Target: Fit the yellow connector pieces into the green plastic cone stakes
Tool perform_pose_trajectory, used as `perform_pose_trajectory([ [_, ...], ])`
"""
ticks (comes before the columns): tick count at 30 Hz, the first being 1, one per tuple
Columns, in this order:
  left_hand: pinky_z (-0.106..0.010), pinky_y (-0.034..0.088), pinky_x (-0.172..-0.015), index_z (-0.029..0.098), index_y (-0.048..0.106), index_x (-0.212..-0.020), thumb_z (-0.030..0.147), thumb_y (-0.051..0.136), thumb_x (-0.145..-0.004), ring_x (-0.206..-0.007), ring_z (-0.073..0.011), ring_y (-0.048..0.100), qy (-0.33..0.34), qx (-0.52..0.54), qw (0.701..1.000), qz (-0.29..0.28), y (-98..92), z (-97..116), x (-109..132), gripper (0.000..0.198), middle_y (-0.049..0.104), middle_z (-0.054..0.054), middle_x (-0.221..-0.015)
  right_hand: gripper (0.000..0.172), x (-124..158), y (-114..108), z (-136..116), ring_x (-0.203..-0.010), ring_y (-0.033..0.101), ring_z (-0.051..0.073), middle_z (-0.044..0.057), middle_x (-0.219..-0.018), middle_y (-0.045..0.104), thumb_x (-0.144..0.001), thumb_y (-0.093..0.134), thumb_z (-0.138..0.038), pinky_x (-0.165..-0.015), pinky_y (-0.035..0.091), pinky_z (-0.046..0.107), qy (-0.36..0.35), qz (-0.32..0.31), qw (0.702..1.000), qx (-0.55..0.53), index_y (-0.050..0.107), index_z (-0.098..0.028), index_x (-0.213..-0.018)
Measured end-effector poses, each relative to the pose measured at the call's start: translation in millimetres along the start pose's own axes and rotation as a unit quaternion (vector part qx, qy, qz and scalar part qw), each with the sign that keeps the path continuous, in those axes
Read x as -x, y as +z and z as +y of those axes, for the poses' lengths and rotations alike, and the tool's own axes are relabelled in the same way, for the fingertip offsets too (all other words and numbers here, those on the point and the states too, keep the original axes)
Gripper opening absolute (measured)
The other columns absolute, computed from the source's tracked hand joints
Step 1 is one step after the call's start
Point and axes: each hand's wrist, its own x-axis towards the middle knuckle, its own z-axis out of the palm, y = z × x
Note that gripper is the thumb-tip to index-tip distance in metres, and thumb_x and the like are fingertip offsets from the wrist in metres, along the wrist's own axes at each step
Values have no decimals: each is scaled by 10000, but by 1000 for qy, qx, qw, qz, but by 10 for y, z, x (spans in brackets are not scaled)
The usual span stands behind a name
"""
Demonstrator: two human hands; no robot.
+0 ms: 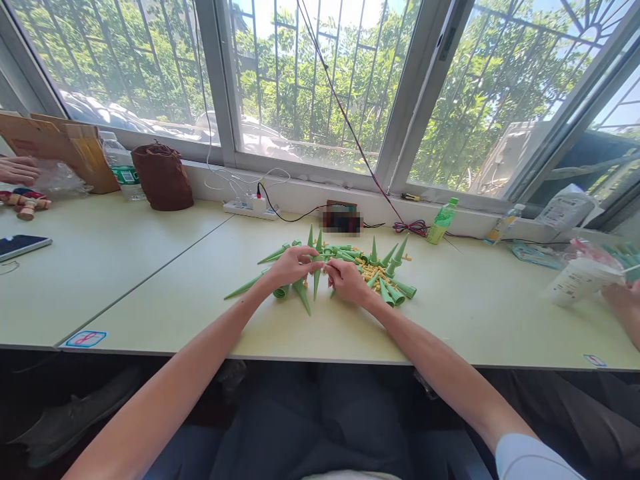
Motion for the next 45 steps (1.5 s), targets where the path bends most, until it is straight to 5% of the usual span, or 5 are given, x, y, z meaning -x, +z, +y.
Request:
perform_pose_trajectory([
  [14,-225,441,-461,140,608,-887,487,706,-745,-503,-125,576,-5,34,999,23,1,37,2,388,595,4,-599,269,-10,17,-14,-569,583,118,14,-705,642,-941,465,-374,-592,478,244,17,42,997,-66,617,-193,-814],
  [24,-261,511,-516,130,634,-960,483,730,-726,-585,-148,627,-4,53,998,-32,18,13,10,435,626,-26,-691,200,-10,-7,-22,-516,566,135,-5,-610,578,-906,481,-293,-562,468,266,25,75,994,-75,611,-197,-788],
  [35,-247,513,-511,144,646,-862,504,698,-745,-529,-90,587,51,5,998,24,58,79,20,381,641,-46,-881,233,-11,-25,-34,-482,535,135,-21,-581,548,-929,468,-377,-548,435,271,27,92,993,-74,550,-209,-790],
  [45,-225,487,-484,189,576,-1104,506,663,-782,-547,-92,591,38,23,998,37,43,62,6,460,630,-38,-921,230,2,-8,-79,-519,552,142,-11,-598,561,-930,480,-400,-547,446,267,18,132,987,-90,571,-201,-859],
])
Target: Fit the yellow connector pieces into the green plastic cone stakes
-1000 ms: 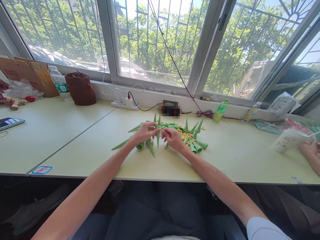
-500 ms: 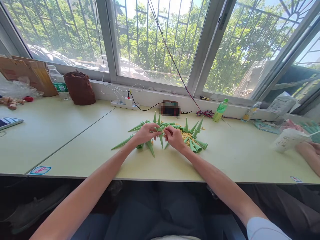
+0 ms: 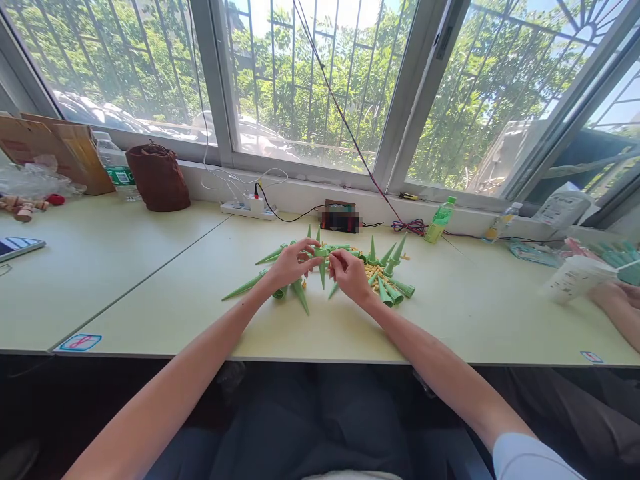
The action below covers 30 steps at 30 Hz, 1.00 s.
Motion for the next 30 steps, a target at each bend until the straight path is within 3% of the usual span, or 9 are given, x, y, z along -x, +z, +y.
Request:
perform_pose_trajectory([
  [3,-198,406,-421,179,562,-1081,558,601,-825,-466,-71,507,-19,33,999,-4,-1,7,-11,459,600,1,-746,231,0,-6,-3,-527,554,134,-15,-601,560,-936,472,-394,-558,449,260,-9,23,1000,-6,575,-196,-873],
  [6,-195,320,-371,151,569,-903,630,508,-862,-399,-58,433,-48,73,996,-27,-7,28,-17,485,586,-1,-639,225,2,-9,-8,-540,562,127,-13,-626,567,-936,474,-386,-564,454,254,-18,28,999,-14,582,-194,-890],
  [9,-208,301,-357,143,510,-692,684,417,-879,-384,-60,434,-92,126,986,-64,-21,64,-12,581,623,-57,-634,213,7,-6,-20,-555,571,126,-10,-652,572,-933,484,-376,-563,460,251,-28,10,999,-22,594,-195,-907],
  [11,-216,306,-355,144,495,-667,695,405,-879,-376,-65,438,-124,161,976,-84,-32,94,-2,597,650,-86,-656,199,8,-1,-25,-564,578,125,-5,-675,583,-930,493,-363,-566,467,249,-38,-3,999,-31,599,-195,-921],
  [20,-240,358,-342,107,590,-751,747,416,-837,-357,-93,481,-168,188,959,-133,-52,90,15,669,721,-167,-742,200,6,5,-3,-582,578,121,20,-767,620,-927,498,-363,-577,484,254,-47,-7,998,-47,609,-196,-927],
  [30,-229,477,-470,111,595,-1007,668,520,-840,-567,-137,636,-149,207,956,-142,-44,83,26,586,722,-168,-926,204,-9,2,38,-581,565,121,7,-726,606,-915,502,-376,-563,482,249,-26,-6,998,-52,602,-198,-907],
])
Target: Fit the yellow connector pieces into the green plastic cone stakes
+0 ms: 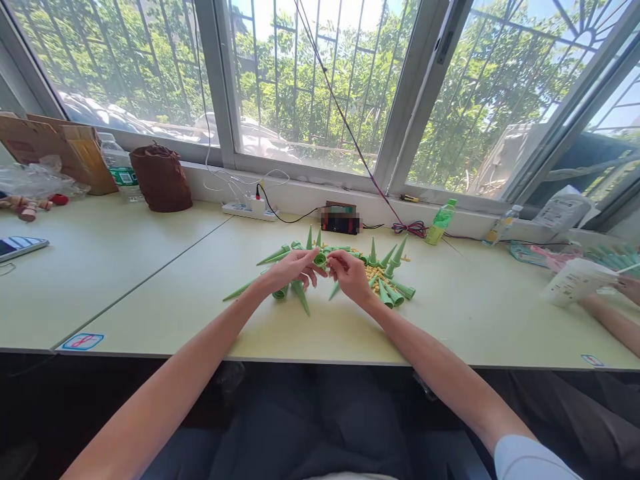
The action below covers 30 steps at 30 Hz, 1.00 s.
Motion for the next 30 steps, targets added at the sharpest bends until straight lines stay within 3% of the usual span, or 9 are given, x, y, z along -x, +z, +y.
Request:
perform_pose_trajectory([
  [6,-223,487,-485,141,616,-1025,601,593,-826,-619,-132,626,38,-53,998,14,9,40,30,502,671,-89,-841,211,0,-2,-14,-525,539,113,-7,-667,593,-910,501,-374,-546,464,249,14,-5,1000,12,604,-193,-882],
  [11,-231,507,-476,168,569,-1165,538,644,-809,-614,-142,620,76,-116,990,27,20,44,30,519,628,-27,-731,214,-3,-12,-7,-501,521,110,-17,-634,565,-912,501,-376,-537,445,245,27,-14,999,20,600,-193,-861],
  [17,-219,512,-456,201,494,-1286,489,689,-776,-593,-117,626,98,-183,977,58,9,-20,9,617,641,-68,-941,204,-6,-20,50,-471,501,104,-22,-639,539,-914,499,-359,-509,421,246,21,-12,1000,17,584,-192,-832],
  [23,-245,548,-532,271,402,-1392,435,719,-748,-610,-106,648,111,-257,956,90,17,-37,17,735,598,-145,-1224,226,-6,-16,30,-464,504,122,-19,-603,540,-909,495,-396,-499,422,258,39,-11,998,40,570,-205,-813],
  [30,-230,541,-568,296,232,-1479,393,729,-737,-633,-106,658,119,-268,949,114,23,-67,16,898,587,-168,-1279,250,-7,2,31,-450,510,127,-13,-612,553,-908,493,-428,-489,426,267,41,-8,998,43,565,-211,-809],
])
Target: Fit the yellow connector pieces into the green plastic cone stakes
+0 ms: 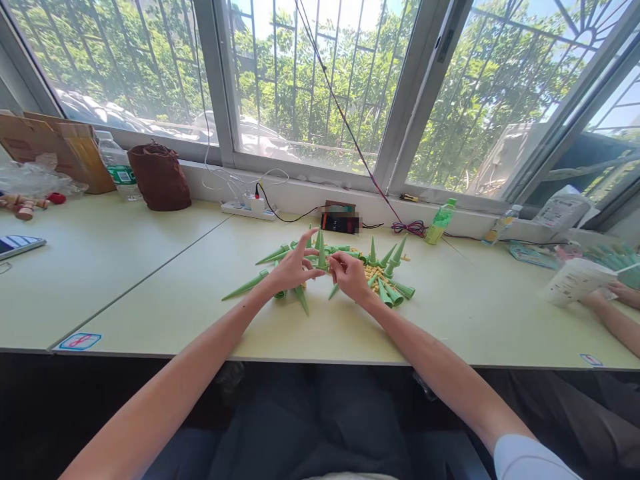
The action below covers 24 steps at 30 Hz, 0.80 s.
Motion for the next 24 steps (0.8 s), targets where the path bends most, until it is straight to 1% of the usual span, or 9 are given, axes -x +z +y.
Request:
perform_pose_trajectory([
  [2,-217,527,-536,289,234,-1476,412,735,-726,-635,-114,659,-3,2,1000,0,-3,-29,-15,910,597,-165,-1273,255,4,5,2,-446,511,127,-10,-625,558,-908,490,-439,-482,424,269,2,-4,1000,-1,563,-212,-816],
  [3,-216,524,-529,280,262,-1463,415,736,-721,-636,-117,659,-2,-1,1000,-2,-5,-44,-24,891,605,-161,-1264,255,5,7,3,-448,514,128,-8,-632,561,-908,492,-440,-480,423,270,2,-6,1000,-2,562,-212,-818],
  [7,-226,520,-523,213,467,-1297,431,737,-705,-614,-115,639,2,-21,1000,-8,1,-84,-50,686,642,-134,-1196,241,6,10,9,-461,516,130,-1,-650,573,-907,498,-423,-485,427,273,-2,-10,1000,0,567,-212,-814],
  [9,-225,515,-510,203,488,-1246,432,726,-712,-605,-113,633,-2,-20,1000,-4,12,-92,-51,627,649,-118,-1155,223,4,9,12,-461,514,128,2,-659,583,-907,496,-403,-489,431,273,-4,-10,1000,0,577,-211,-830],
  [11,-212,497,-475,218,477,-1235,429,715,-718,-603,-112,632,-4,-19,1000,5,25,-97,-47,607,643,-97,-1128,211,1,6,14,-475,521,131,6,-668,595,-907,492,-389,-497,438,272,-6,-10,1000,3,588,-209,-850],
  [16,-196,487,-457,230,532,-1135,425,715,-718,-594,-102,627,15,-15,1000,3,32,-83,-39,495,637,-64,-1090,217,4,-1,5,-538,560,152,20,-684,623,-906,495,-388,-517,455,274,-12,-13,1000,10,608,-206,-879],
  [19,-199,491,-428,205,583,-1123,436,717,-722,-560,-102,613,2,13,1000,5,21,-33,-37,481,664,-68,-1014,234,12,-5,-18,-558,570,159,30,-713,638,-909,497,-410,-524,454,276,-12,-10,1000,15,609,-206,-895],
  [22,-206,506,-423,167,618,-1149,477,697,-749,-575,-121,622,-11,68,998,2,8,21,-44,513,681,-69,-902,248,18,-5,-42,-545,558,152,29,-727,637,-919,483,-425,-530,448,277,-17,6,1000,26,605,-210,-894],
  [24,-223,520,-432,141,640,-1116,534,648,-785,-606,-136,638,-9,106,994,-2,1,40,-55,514,679,-84,-911,246,20,-2,-51,-521,547,143,20,-710,622,-927,473,-419,-535,450,277,-18,15,999,24,597,-210,-888],
])
